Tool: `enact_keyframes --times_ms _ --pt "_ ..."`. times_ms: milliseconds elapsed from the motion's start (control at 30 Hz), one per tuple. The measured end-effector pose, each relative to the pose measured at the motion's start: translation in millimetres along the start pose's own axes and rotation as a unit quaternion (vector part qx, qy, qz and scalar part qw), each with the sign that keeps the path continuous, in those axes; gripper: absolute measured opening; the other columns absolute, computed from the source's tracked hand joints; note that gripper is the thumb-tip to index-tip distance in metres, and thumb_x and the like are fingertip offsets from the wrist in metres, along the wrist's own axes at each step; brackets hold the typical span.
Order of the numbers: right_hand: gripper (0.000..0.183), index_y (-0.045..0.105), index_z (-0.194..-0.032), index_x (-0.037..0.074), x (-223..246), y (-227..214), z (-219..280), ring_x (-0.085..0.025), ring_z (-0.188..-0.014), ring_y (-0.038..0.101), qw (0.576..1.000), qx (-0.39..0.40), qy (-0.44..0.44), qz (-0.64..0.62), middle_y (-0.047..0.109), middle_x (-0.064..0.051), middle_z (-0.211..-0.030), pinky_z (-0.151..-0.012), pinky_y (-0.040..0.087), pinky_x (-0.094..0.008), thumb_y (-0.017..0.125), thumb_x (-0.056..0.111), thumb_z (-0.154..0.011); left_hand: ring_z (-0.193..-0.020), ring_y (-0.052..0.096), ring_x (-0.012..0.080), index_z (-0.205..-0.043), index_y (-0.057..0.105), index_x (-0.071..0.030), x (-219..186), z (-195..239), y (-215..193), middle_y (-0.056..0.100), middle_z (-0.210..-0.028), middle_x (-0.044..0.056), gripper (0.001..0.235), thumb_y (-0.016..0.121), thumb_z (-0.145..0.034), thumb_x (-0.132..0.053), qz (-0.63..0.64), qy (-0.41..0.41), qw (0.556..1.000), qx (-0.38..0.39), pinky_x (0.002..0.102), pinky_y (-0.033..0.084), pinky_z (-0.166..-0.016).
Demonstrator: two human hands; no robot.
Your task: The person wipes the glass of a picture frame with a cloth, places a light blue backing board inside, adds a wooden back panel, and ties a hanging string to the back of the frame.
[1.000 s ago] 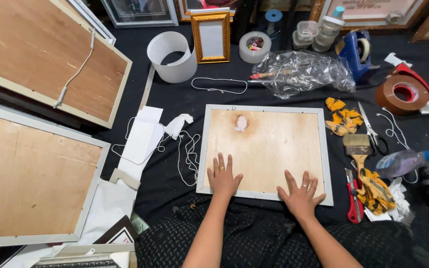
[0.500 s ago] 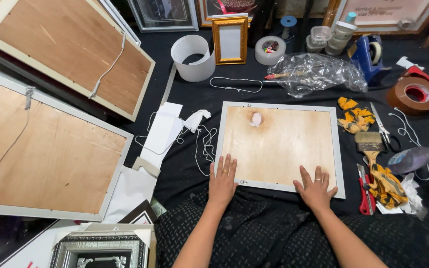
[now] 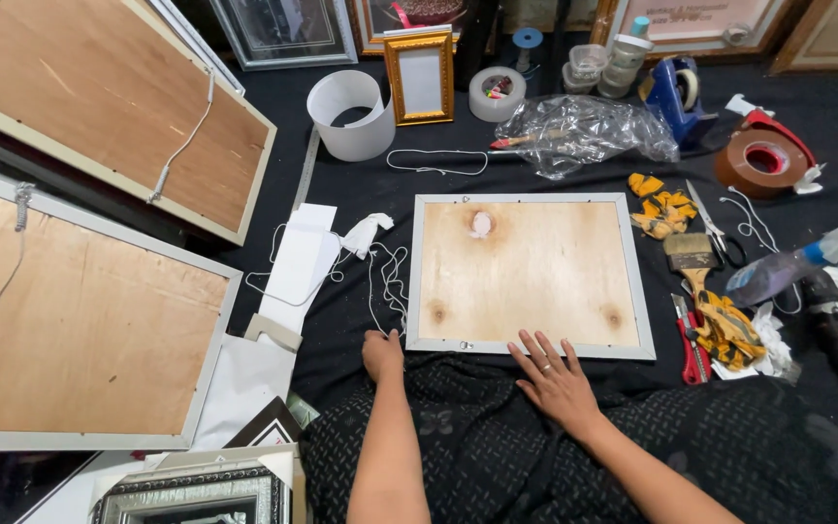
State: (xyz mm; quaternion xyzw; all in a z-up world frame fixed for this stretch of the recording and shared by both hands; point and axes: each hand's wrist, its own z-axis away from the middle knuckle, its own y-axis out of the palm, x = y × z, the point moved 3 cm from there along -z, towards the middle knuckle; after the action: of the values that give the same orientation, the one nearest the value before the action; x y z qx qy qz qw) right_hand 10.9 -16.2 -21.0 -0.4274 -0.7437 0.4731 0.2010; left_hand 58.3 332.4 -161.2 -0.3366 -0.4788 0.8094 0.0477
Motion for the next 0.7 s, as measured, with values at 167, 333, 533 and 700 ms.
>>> enact_keyframes --times_ms 167,333,533,700 --pt "0.074 0.027 -0.162 0.034 -7.3 2.5 -0.9 -0.019 -0.157 0.018 1.000 0.010 -0.003 -0.004 0.018 0.004 -0.173 -0.124 0.013 -0.048 0.048 0.047 -0.093 -0.101 0.072 0.0302 -0.104 0.067 -0.014 -11.0 5.4 -3.2 0.073 -0.099 0.007 0.022 0.067 -0.095 -0.034 0.014 0.008 1.000 0.013 0.044 0.060 -0.078" --pt "0.076 0.024 -0.163 0.035 -8.4 6.3 -0.5 -0.019 -0.157 0.017 1.000 0.016 -0.001 -0.011 0.015 0.004 -0.174 -0.125 0.009 -0.047 0.050 0.044 -0.092 -0.073 0.070 0.0133 -0.107 0.065 -0.013 -43.0 25.2 -39.1 0.075 -0.082 0.005 0.015 0.066 -0.097 -0.024 0.355 -0.030 0.934 0.007 0.028 0.055 -0.072" --pt "0.079 0.033 -0.161 0.033 -12.8 29.3 8.4 -0.017 -0.137 0.048 0.998 0.035 0.013 -0.054 0.042 0.004 -0.158 -0.114 0.034 -0.044 0.066 0.038 -0.089 -0.096 0.071 0.0313 -0.107 0.066 -0.005 -89.2 129.0 -40.3 0.076 -0.099 0.023 0.021 0.071 -0.097 -0.023 0.321 0.198 0.896 0.234 0.040 0.057 -0.082" --pt "0.028 0.062 -0.115 0.021 -24.8 42.9 20.2 -0.022 -0.091 0.070 0.978 0.044 0.040 -0.201 0.063 0.003 -0.114 -0.077 0.057 -0.034 0.062 0.031 -0.089 -0.098 0.071 0.0229 -0.100 0.069 -0.017 -101.9 232.1 4.8 0.076 -0.097 0.008 0.014 0.078 -0.090 -0.023 0.264 0.293 0.842 0.369 0.036 0.058 -0.084"
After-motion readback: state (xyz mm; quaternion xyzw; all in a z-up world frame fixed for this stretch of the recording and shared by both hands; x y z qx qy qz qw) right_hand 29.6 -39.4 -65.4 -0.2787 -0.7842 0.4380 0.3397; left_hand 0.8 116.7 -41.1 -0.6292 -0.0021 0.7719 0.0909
